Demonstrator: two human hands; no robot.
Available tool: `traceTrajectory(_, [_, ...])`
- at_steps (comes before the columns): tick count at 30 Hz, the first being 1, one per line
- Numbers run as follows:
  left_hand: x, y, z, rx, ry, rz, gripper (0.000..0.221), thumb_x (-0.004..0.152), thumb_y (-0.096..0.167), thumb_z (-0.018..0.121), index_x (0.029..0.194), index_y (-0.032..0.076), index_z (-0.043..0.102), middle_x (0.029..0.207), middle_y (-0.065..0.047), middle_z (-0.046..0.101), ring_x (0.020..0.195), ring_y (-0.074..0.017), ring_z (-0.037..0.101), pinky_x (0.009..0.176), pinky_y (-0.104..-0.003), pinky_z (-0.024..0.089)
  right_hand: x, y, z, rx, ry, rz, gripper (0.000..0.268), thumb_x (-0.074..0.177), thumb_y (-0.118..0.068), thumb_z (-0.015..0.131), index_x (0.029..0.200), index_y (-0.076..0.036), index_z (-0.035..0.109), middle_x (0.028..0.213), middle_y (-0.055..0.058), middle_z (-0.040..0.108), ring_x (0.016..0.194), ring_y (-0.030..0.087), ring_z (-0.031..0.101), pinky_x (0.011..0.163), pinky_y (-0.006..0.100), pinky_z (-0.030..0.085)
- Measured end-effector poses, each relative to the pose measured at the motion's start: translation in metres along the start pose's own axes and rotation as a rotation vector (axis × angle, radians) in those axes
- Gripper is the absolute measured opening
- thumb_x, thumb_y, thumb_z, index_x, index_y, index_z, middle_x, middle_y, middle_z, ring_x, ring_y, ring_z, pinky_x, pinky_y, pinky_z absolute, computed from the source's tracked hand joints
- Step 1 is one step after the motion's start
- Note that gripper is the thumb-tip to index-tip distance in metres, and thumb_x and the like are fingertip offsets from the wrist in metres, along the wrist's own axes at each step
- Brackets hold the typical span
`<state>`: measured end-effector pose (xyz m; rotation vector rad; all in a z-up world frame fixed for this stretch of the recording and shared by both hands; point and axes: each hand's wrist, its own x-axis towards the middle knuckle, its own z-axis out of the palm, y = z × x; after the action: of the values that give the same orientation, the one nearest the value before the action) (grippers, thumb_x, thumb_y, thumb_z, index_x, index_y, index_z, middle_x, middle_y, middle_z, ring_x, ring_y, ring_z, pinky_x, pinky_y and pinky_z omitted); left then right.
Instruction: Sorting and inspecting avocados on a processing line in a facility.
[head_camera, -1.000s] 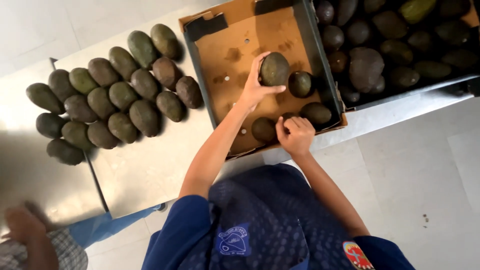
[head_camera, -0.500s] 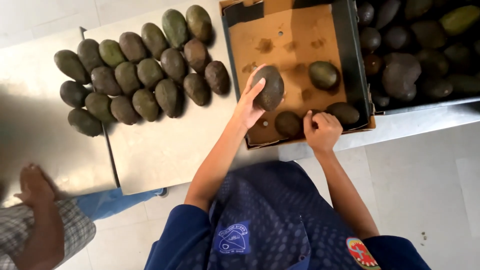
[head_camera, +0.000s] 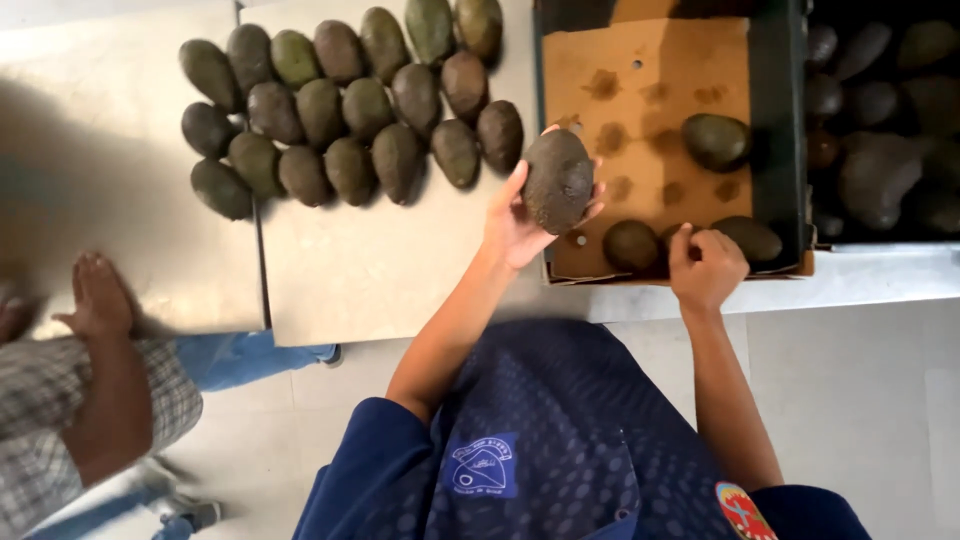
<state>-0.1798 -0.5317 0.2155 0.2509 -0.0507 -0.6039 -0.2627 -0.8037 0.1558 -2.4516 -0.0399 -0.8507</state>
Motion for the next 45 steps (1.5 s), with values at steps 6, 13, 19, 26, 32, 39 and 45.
traceTrajectory(6, [-0.029, 0.022, -0.02, -0.333, -0.169, 0.142, 0.083, 0.093, 0.06, 0.07, 0.161, 0.028, 0.035, 0.15, -0.017, 0.054, 0.14, -0.036, 0.052, 0.123, -0.058, 0.038, -0.009, 0.015, 0.006, -0.055, -0.009, -0.019, 0.037, 0.101, -0.005, 0.076, 0.071, -0.006, 0.053, 0.071, 0.013, 0.056, 0.064, 0.034, 0.055, 0.059, 0.044, 0.041])
traceTrajectory(13, [-0.079, 0.073, -0.084, -0.22, 0.145, 0.321, 0.064, 0.102, 0.047, 0.069, 0.147, 0.005, 0.051, 0.138, -0.018, 0.062, 0.124, -0.0314, 0.059, 0.103, -0.049, 0.05, -0.021, 0.045, 0.012, -0.124, -0.04, -0.066, 0.036, 0.104, -0.004, 0.075, 0.072, -0.003, 0.058, 0.073, 0.015, 0.06, 0.066, 0.033, 0.059, 0.061, 0.039, 0.044])
traceTrajectory(19, [-0.152, 0.132, -0.139, -0.147, 0.316, 0.564, 0.06, 0.102, 0.043, 0.066, 0.138, -0.003, 0.056, 0.129, -0.022, 0.065, 0.116, -0.0346, 0.064, 0.098, -0.046, 0.055, -0.033, 0.07, 0.016, -0.199, -0.059, -0.029, 0.026, 0.096, -0.001, 0.068, 0.073, -0.003, 0.058, 0.068, 0.014, 0.056, 0.062, 0.03, 0.056, 0.058, 0.038, 0.04])
traceTrajectory(26, [-0.229, 0.228, -0.145, -0.128, 0.458, 0.834, 0.054, 0.1, 0.041, 0.065, 0.135, 0.001, 0.057, 0.125, -0.021, 0.066, 0.115, -0.0361, 0.065, 0.1, -0.047, 0.055, -0.039, 0.087, 0.015, -0.298, -0.099, -0.025, 0.032, 0.095, -0.002, 0.068, 0.069, -0.003, 0.051, 0.067, 0.012, 0.053, 0.06, 0.026, 0.052, 0.058, 0.035, 0.037])
traceTrajectory(32, [-0.254, 0.319, -0.144, -0.135, 0.478, 0.936, 0.05, 0.094, 0.03, 0.071, 0.133, 0.001, 0.056, 0.125, -0.023, 0.066, 0.113, -0.0371, 0.064, 0.101, -0.052, 0.056, -0.047, 0.088, 0.013, -0.332, -0.117, 0.04, 0.043, 0.099, 0.0, 0.067, 0.065, -0.003, 0.041, 0.066, 0.01, 0.051, 0.057, 0.021, 0.047, 0.058, 0.032, 0.034])
traceTrajectory(39, [-0.213, 0.429, -0.159, 0.535, 0.857, 0.97, 0.067, 0.079, 0.007, 0.084, 0.134, 0.007, 0.046, 0.121, -0.016, 0.06, 0.109, -0.0291, 0.064, 0.091, -0.044, 0.059, -0.059, 0.094, 0.013, -0.355, -0.112, 0.108, 0.037, 0.1, 0.001, 0.063, 0.068, -0.002, 0.044, 0.072, 0.008, 0.057, 0.059, 0.018, 0.048, 0.057, 0.03, 0.034])
traceTrajectory(45, [-0.166, 0.494, -0.207, 1.257, 1.284, 0.859, 0.08, 0.071, 0.02, 0.091, 0.134, 0.01, 0.043, 0.118, -0.018, 0.064, 0.108, -0.0296, 0.066, 0.094, -0.04, 0.056, -0.071, 0.101, 0.013, -0.443, -0.117, 0.184, 0.031, 0.1, -0.001, 0.061, 0.072, -0.004, 0.05, 0.078, 0.007, 0.061, 0.066, 0.017, 0.053, 0.064, 0.029, 0.04])
